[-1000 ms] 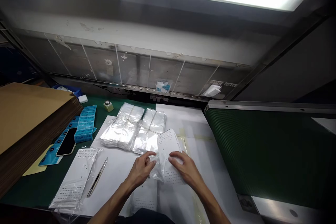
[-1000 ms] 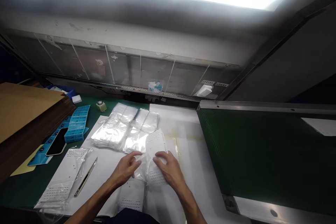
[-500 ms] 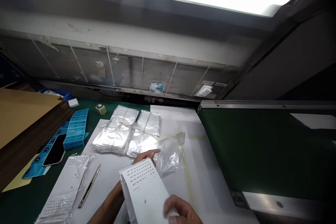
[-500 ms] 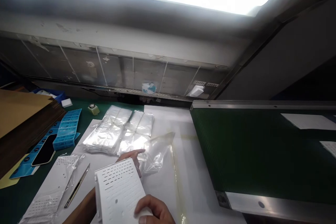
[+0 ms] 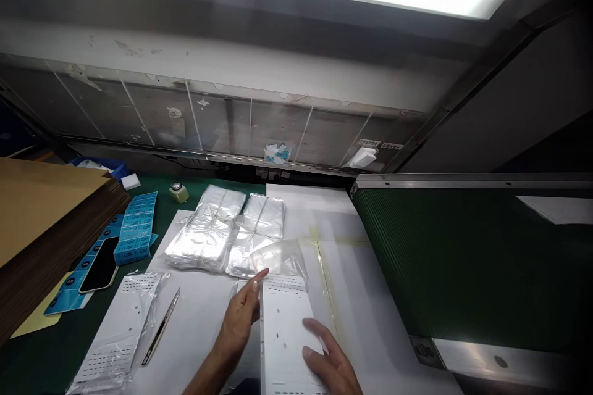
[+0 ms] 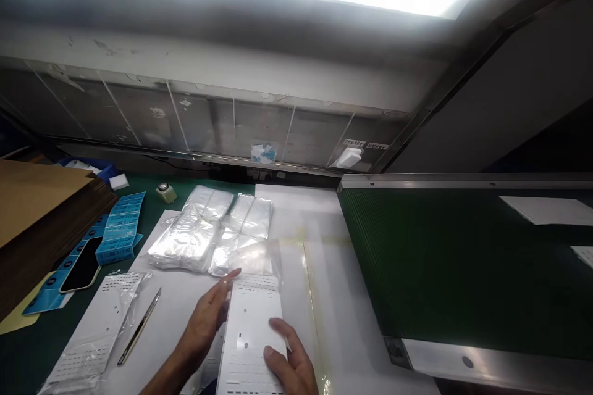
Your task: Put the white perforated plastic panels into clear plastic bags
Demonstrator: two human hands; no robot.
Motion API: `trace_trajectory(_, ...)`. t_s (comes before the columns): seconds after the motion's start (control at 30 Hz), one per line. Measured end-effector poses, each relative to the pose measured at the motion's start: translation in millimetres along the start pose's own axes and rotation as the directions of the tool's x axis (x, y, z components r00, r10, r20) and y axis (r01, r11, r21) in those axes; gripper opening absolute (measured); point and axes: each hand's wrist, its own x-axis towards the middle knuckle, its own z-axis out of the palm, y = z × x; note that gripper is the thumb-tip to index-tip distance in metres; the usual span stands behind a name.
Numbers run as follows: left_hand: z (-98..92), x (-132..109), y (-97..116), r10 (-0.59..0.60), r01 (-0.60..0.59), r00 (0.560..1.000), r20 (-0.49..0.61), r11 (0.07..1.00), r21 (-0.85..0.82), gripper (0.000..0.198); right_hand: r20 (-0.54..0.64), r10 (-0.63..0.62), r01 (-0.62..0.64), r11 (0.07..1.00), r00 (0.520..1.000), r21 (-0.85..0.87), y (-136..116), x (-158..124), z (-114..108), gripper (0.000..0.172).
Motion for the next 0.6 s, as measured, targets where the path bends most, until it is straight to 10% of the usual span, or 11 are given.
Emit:
trace_trajectory(0.1,4.1,-10,-9,-0.002,0.005,0.999,-0.033,0.995,0.099,0.056,-0.106,-0.129,0.111,0.981,0.986,-0.157,-4,-7,8,0.101)
trace_trajectory(0.37,-25.5,-32,-31,-0.104,0.104,0.994,-0.010,0.980,0.168,0.049,0.012,-0.374,0.329,0.800,0.928,-0.502,-4,6,-27,0.063)
trace_trajectory(0.6,-7.0,-58,-37,-0.119,0.120,0.993,-0.021,0.952,0.282,0.047,-0.003,-0.535,0.315,0.502,0.845,-0.806,7,-4,-36,0.023)
